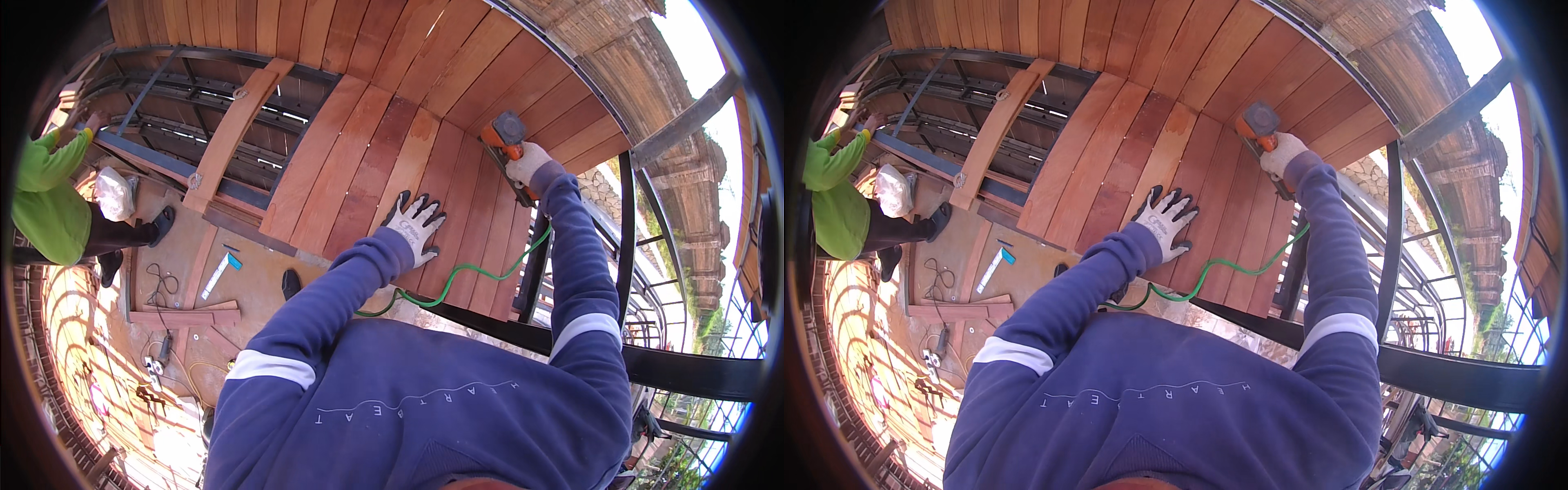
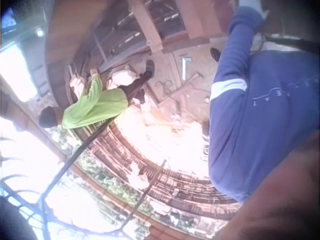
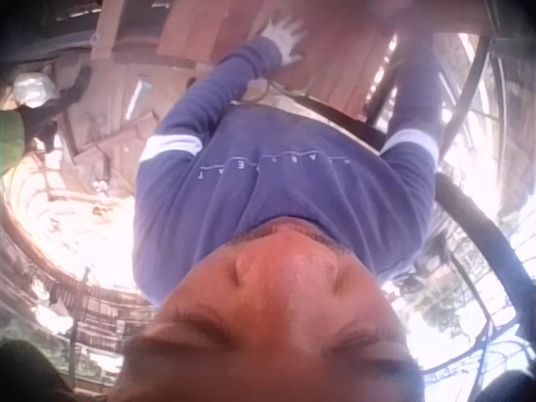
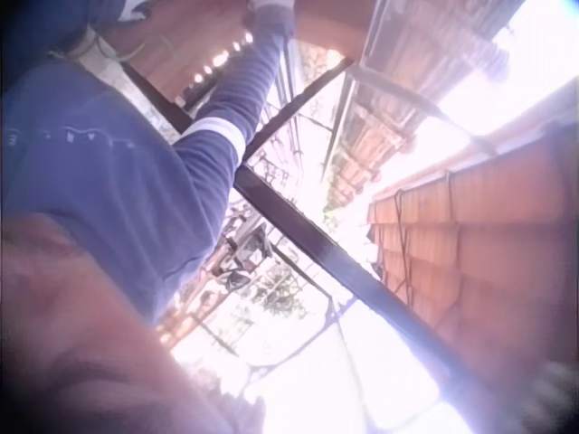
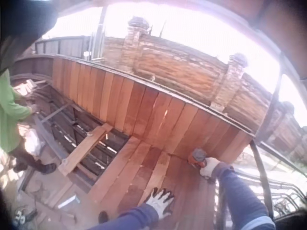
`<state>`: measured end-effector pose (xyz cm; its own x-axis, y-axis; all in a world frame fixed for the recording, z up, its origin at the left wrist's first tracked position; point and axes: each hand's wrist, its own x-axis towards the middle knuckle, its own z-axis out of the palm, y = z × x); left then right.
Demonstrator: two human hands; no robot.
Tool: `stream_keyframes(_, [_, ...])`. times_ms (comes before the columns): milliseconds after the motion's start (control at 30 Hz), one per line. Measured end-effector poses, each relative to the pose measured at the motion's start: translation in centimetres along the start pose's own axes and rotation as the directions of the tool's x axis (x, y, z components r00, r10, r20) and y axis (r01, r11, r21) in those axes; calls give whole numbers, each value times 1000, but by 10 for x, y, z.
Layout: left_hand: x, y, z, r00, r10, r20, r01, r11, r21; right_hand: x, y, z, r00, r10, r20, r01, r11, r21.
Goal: The person uses a pneumatic nail gun to secure wooden slats onto a metal frame for a curved outdoor bench.
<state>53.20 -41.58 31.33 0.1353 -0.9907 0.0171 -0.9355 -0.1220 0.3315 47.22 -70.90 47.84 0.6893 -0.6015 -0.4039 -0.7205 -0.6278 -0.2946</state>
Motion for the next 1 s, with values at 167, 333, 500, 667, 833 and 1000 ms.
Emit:
stream_keyframes(167, [1,29,9,993,114,17,-114,993,-6,-7,17,5,999,24,-39,-27,998,-61])
stream_keyframes(333, [1,28,10,992,124,19,-124,992,-13,3,21,9,1000,8,-25,-9,999,-51])
stream_keyframes(500, [0,28,7,992,118,43,-118,993,2,10,9,4,1000,-8,-3,7,998,-58])
stream_keyframes(667, [1,29,5,992,114,55,-114,993,8,28,20,6,1000,20,18,-20,1000,-3])
stream_keyframes(833, [1,29,7,992,112,55,-112,994,7,36,20,6,999,23,27,-22,998,-61])
stream_keyframes(1000, [2,28,10,991,126,34,-126,992,-8,43,31,8,1000,15,-6,-16,995,-98])
